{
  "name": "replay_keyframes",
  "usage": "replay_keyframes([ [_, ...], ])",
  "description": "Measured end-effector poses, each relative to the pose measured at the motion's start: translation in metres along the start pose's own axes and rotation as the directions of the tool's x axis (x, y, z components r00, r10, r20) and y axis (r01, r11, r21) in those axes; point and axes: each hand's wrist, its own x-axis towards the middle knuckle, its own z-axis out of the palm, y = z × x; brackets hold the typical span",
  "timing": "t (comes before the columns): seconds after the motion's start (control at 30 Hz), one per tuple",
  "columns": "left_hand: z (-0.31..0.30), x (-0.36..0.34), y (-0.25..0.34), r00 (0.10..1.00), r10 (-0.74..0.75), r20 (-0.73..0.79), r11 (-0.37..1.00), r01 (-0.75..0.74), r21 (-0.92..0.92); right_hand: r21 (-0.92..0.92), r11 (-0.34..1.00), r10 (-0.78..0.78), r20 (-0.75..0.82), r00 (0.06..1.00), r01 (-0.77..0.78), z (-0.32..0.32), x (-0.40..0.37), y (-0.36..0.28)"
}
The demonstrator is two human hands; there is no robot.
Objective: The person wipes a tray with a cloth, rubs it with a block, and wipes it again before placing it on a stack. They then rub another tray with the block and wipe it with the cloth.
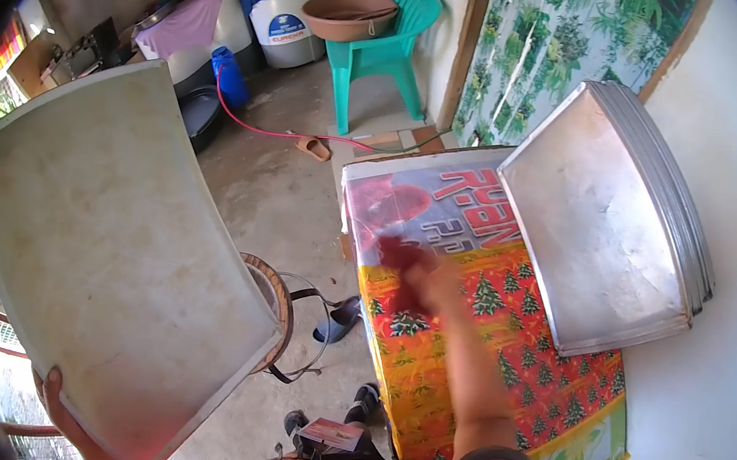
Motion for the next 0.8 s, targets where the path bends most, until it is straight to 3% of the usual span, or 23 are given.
replay_keyframes([
  [0.03, 0.002, -0.002, 0.0, 1.0, 0.007, -0.021, 1.0, -0.007, 0.019, -0.119, 0.973, 0.171, -0.213, 0.962, -0.199, -0.043, 0.025, 0.009],
  [0.07, 0.003, -0.004, 0.0, 0.999, 0.013, -0.042, 0.999, -0.012, 0.032, -0.318, 0.928, 0.04, -0.432, 0.901, -0.194, -0.077, 0.051, 0.019],
  [0.1, 0.003, -0.006, 0.0, 0.998, 0.016, -0.06, 0.999, -0.014, 0.047, -0.318, 0.933, -0.003, -0.471, 0.882, -0.167, -0.109, 0.084, 0.055],
  [0.13, 0.004, -0.008, -0.001, 0.997, 0.019, -0.075, 0.998, -0.015, 0.06, -0.341, 0.938, -0.139, -0.537, 0.832, -0.064, -0.122, 0.109, 0.09],
  [0.17, 0.007, -0.011, -0.003, 0.998, 0.015, -0.069, 0.997, -0.01, 0.072, -0.518, 0.841, -0.21, -0.578, 0.789, -0.156, -0.114, 0.13, 0.114],
  [0.2, 0.012, -0.012, -0.006, 0.998, 0.012, -0.059, 0.997, -0.007, 0.083, -0.78, 0.596, -0.37, -0.478, 0.797, -0.191, -0.09, 0.14, 0.116],
  [0.23, 0.014, -0.011, -0.007, 0.999, 0.007, -0.042, 0.995, -0.003, 0.096, -0.704, 0.694, -0.263, -0.444, 0.857, -0.151, -0.047, 0.137, 0.084],
  [0.27, 0.011, -0.007, -0.011, 1.0, -0.02, -0.004, 0.997, 0.02, 0.078, -0.658, 0.752, -0.191, -0.278, 0.941, -0.042, -0.003, 0.125, 0.049],
  [0.3, 0.005, -0.002, -0.018, 0.998, -0.051, 0.035, 0.997, 0.049, 0.051, -0.569, 0.72, -0.52, -0.062, 0.852, 0.398, 0.045, 0.12, 0.059],
  [0.33, 0.0, 0.003, -0.025, 0.994, -0.08, 0.079, 0.997, 0.079, 0.021, -0.336, 0.812, -0.454, 0.15, 0.878, 0.477, 0.084, 0.085, 0.029],
  [0.37, -0.004, 0.008, -0.029, 0.997, -0.078, 0.026, 0.995, 0.077, 0.063, -0.239, 0.924, -0.246, 0.233, 0.941, 0.3, 0.101, 0.027, -0.03],
  [0.4, -0.01, 0.015, -0.034, 0.995, -0.084, 0.054, 0.996, 0.082, 0.034, 0.131, 0.988, -0.135, 0.516, 0.846, 0.078, 0.143, 0.015, 0.009],
  [0.5, -0.03, 0.035, -0.047, 0.985, -0.095, 0.147, 0.994, 0.101, -0.03, 0.317, 0.947, -0.088, 0.419, 0.904, -0.055, 0.085, -0.046, -0.021],
  [0.53, -0.04, 0.041, -0.051, 0.981, -0.091, 0.172, 0.995, 0.099, -0.035, -0.143, 0.988, -0.045, 0.105, 0.993, 0.059, 0.055, -0.055, -0.014],
  [0.57, -0.05, 0.045, -0.053, 0.978, -0.084, 0.19, 0.995, 0.094, -0.045, -0.136, 0.989, 0.048, -0.122, 0.991, -0.064, 0.018, -0.068, -0.012],
  [0.6, -0.056, 0.049, -0.053, 0.975, -0.088, 0.206, 0.995, 0.094, -0.021, -0.078, 0.982, 0.137, -0.342, 0.93, -0.173, -0.018, -0.081, -0.01],
  [0.7, -0.075, 0.06, -0.06, 0.956, -0.065, 0.286, 0.998, 0.058, 0.033, -0.462, 0.827, -0.087, -0.667, 0.74, -0.32, -0.024, -0.133, 0.063],
  [0.77, -0.087, 0.073, -0.073, 0.927, 0.017, 0.374, 0.999, -0.032, 0.033, -0.517, 0.814, 0.091, -0.338, 0.937, -0.265, 0.069, -0.179, 0.007],
  [0.8, -0.095, 0.073, -0.072, 0.924, 0.016, 0.383, 0.999, -0.029, 0.027, -0.635, 0.772, -0.249, -0.277, 0.928, 0.018, 0.122, -0.214, 0.019],
])
